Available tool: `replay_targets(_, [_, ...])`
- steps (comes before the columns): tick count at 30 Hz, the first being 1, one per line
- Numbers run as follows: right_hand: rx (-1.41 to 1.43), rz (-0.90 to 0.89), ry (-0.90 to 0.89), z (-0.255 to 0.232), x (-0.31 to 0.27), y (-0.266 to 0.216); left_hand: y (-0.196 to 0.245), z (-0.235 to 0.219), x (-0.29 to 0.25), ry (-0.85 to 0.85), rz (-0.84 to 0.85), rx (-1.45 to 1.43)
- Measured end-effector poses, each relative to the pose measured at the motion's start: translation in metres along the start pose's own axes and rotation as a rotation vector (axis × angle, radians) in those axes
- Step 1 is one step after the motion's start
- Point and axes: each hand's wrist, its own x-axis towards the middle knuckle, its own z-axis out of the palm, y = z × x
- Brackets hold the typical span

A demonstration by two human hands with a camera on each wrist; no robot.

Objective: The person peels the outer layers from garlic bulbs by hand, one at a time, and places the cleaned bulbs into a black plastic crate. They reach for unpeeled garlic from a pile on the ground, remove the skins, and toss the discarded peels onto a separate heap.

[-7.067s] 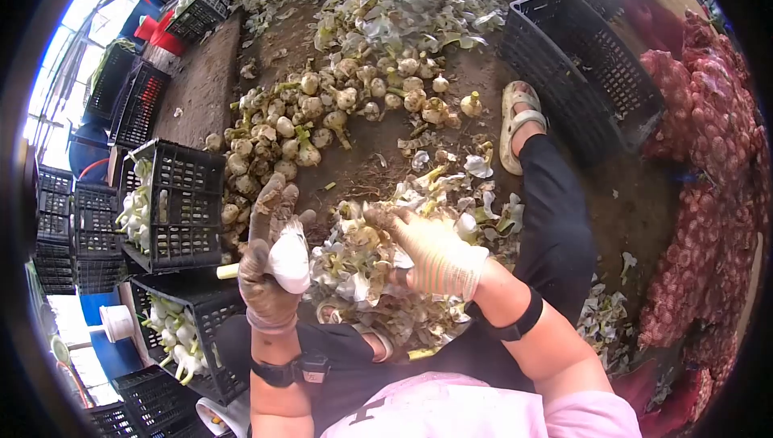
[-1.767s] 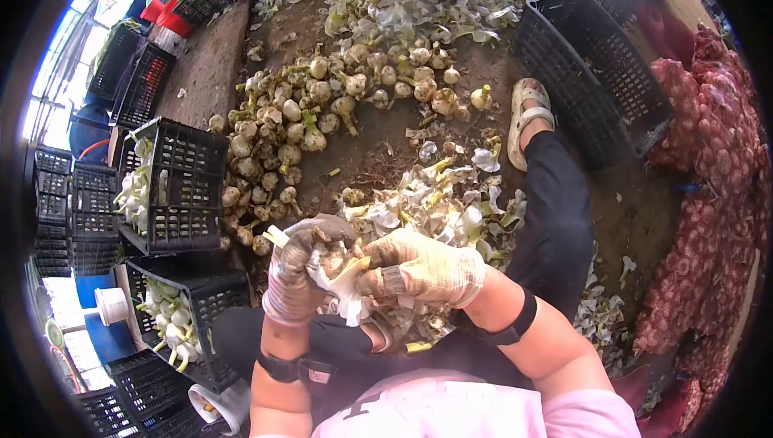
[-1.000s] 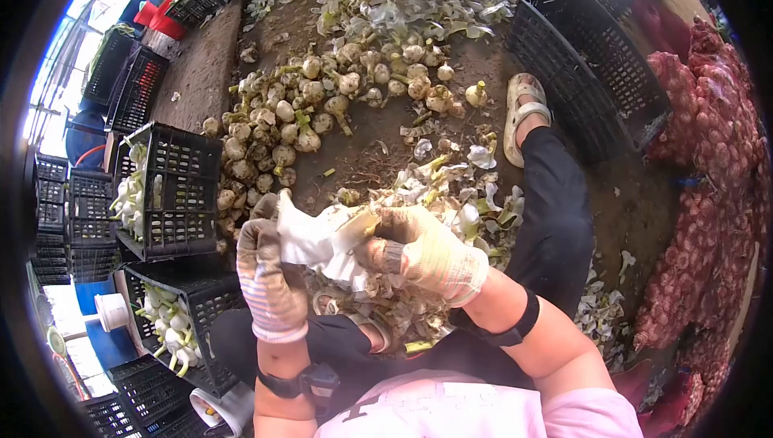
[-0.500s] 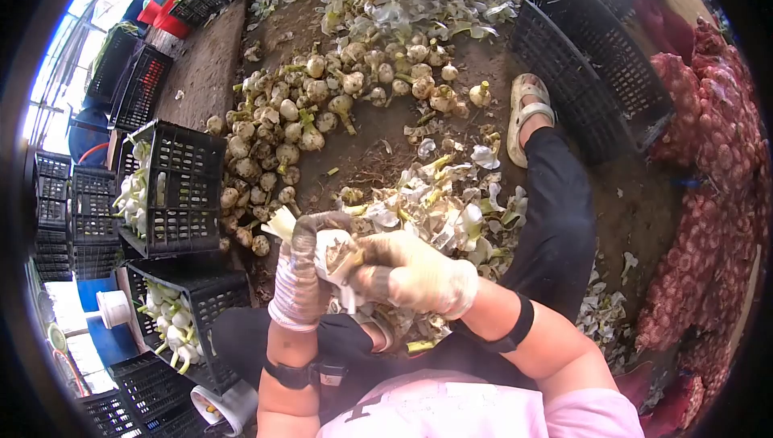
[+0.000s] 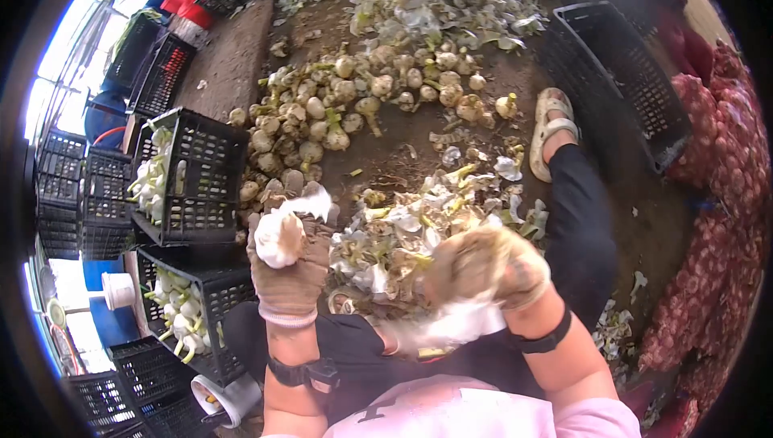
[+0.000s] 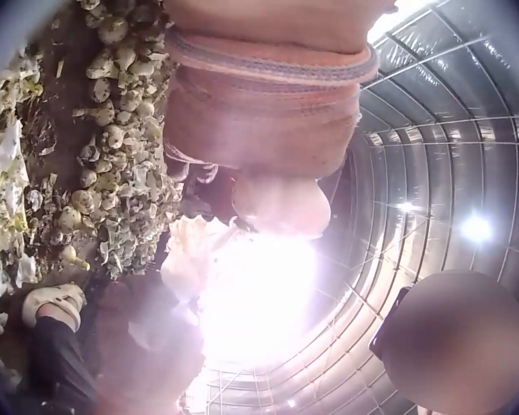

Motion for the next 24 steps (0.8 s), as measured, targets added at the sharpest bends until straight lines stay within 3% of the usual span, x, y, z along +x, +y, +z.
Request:
replay_targets(1, [0.127, -0.312, -0.343, 0.0, 0.008, 0.0, 0.002, -0.006, 0.003, -0.006, -0.003, -0.063])
replay_targets(2, [0.129, -0.314, -0.348, -0.003, 0.011, -0.003, 0.005, -0.006, 0.002, -0.008, 0.0, -0.059])
replay_targets(4, [-1.322, 0.065, 0.088, -0.003, 0.015, -0.012, 0.006, -0.002, 0.0, -0.095, -0.155, -0.094])
replay_targets(5, [-1.781, 0.226, 0.099, 0.006, 0.016, -0.006, 0.005, 0.0, -0.002, -0.135, -0.235, -0.113])
replay_targets(6, [-2.056, 0.024, 0.109, 0.005, 0.017, 0.006, 0.003, 0.001, -0.004, -0.046, -0.252, -0.039])
replay_targets(8, [-1.745, -0.292, 0.185, 0.03, 0.028, 0.002, -0.002, -0.003, -0.009, 0.027, -0.316, -0.122])
replay_targets(10, [-1.756, -0.43, 0.122, 0.041, 0.04, -0.005, -0.012, 0.009, -0.014, 0.122, -0.325, 0.149])
replay_targets(11, [-1.861, -0.373, 0.074, 0.04, 0.043, -0.001, -0.02, 0.005, -0.016, 0.062, -0.246, 0.33])
replay_targets(12, [-1.939, -0.45, 0.021, 0.031, 0.042, 0.008, -0.027, -0.005, -0.02, 0.001, -0.164, 0.508])
replay_targets(13, [-1.958, -0.381, -0.003, 0.025, 0.04, 0.011, -0.028, -0.018, -0.013, -0.21, -0.083, 0.665])
replay_targets(14, [-1.972, -0.313, -0.031, 0.023, 0.04, 0.012, -0.029, -0.025, -0.014, -0.212, -0.085, 0.662])
replay_targets(15, [-1.971, -0.311, -0.035, 0.023, 0.039, 0.01, -0.029, -0.011, -0.014, -0.021, -0.249, 0.389])
replay_targets(16, [-1.828, -0.19, -0.078, 0.023, 0.039, 0.008, -0.03, -0.004, -0.015, 0.169, -0.404, 0.11])
replay_targets(17, [-1.681, -0.075, -0.118, 0.022, 0.039, 0.006, -0.032, -0.007, -0.016, 0.199, -0.381, 0.119])
replay_targets(18, [-1.68, -0.076, -0.119, 0.022, 0.039, 0.007, -0.032, -0.012, -0.014, 0.201, -0.379, 0.12])
replay_targets(20, [-1.204, -0.016, -0.352, 0.022, 0.036, 0.008, -0.03, -0.024, -0.007, 0.074, -0.216, 0.04])
replay_targets(21, [-1.206, -0.013, -0.357, 0.023, 0.034, 0.008, -0.025, -0.03, -0.001, 0.103, -0.15, -0.034])
replay_targets(22, [-1.096, -0.008, -0.185, 0.027, 0.031, 0.01, -0.02, -0.031, 0.002, 0.208, -0.096, 0.0])
replay_targets(24, [-0.854, -0.004, 0.157, 0.032, 0.026, 0.015, -0.012, -0.035, 0.0, 0.128, -0.12, -0.024])
